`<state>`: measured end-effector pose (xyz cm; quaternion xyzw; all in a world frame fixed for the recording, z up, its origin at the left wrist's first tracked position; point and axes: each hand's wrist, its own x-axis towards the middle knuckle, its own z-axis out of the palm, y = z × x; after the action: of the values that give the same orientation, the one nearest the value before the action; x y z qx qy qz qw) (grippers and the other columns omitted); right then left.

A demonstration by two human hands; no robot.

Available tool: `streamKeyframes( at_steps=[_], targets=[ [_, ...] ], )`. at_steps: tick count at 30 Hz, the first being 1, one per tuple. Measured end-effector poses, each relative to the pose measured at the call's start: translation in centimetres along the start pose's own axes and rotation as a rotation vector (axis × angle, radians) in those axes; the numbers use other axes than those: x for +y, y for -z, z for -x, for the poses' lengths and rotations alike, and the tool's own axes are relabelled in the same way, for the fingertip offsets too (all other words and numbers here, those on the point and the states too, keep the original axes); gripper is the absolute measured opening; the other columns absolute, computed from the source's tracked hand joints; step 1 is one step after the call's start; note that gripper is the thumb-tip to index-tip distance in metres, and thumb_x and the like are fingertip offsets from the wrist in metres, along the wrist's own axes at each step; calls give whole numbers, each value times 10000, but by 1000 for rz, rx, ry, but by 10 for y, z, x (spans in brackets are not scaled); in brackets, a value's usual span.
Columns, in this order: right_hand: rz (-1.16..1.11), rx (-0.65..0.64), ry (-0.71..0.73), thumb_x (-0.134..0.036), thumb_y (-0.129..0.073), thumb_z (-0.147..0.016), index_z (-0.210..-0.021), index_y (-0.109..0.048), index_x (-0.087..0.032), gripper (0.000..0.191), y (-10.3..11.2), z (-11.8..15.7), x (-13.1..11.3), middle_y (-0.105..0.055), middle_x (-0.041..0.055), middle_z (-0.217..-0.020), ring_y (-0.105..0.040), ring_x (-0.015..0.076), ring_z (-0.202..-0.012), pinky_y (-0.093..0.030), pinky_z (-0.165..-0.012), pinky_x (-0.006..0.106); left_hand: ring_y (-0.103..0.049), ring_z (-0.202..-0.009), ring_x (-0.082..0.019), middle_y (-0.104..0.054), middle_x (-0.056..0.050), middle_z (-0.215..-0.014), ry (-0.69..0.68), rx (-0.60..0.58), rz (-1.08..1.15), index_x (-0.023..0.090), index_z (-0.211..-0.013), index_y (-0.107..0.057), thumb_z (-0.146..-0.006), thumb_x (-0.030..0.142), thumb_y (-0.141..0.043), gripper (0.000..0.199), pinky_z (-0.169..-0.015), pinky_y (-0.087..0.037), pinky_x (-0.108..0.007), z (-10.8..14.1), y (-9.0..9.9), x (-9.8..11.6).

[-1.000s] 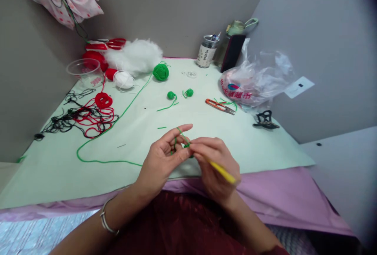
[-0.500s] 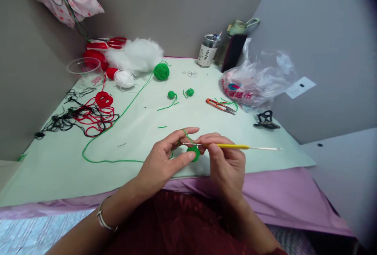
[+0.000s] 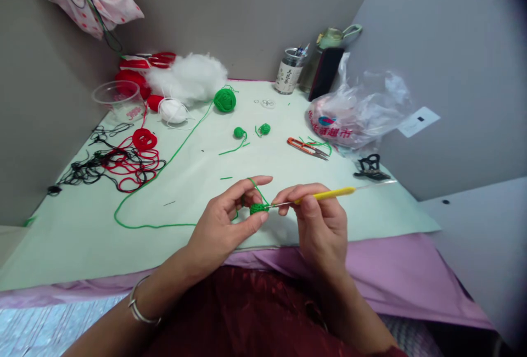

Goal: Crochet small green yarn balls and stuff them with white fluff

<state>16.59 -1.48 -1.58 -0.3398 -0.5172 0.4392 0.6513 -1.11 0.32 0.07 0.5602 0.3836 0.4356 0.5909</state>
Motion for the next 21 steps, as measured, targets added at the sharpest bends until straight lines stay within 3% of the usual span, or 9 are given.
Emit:
streamKeyframes(
  at_steps=[6,14,21],
  targets=[
    [149,-12,114,-219,-532,-1074,-1045,-741,-248,212,-1,3,-3,-761,12,-974,-675,132,-812,-550,-759,293,-615,-884,-134,-639,-2,-908,-113,40,-147,219,-1317,-708,-869,151,-713,454,-867,-503,-266,0,-2,3],
    [435,-151,390,-109,-547,-1032,-1125,-710,-208,213,2,4,-4,-760,59,-1007,-713,184,-971,-564,-840,349,-621,-866,-135,-644,-7,-892,-327,147,-408,182,-1285,-710,-906,124,-668,386,-893,-504,-278,1,-4,-5],
    [547,-124,539,-149,-580,-1012,-1162,-709,-231,214,-2,6,7,-778,100,-1049,-737,222,-929,-584,-766,377,-636,-899,-160,-675,-23,-926,-272,158,-343,203,-1261,-727,-918,168,-680,347,-913,-509,-310,1,-7,-6]
  ],
)
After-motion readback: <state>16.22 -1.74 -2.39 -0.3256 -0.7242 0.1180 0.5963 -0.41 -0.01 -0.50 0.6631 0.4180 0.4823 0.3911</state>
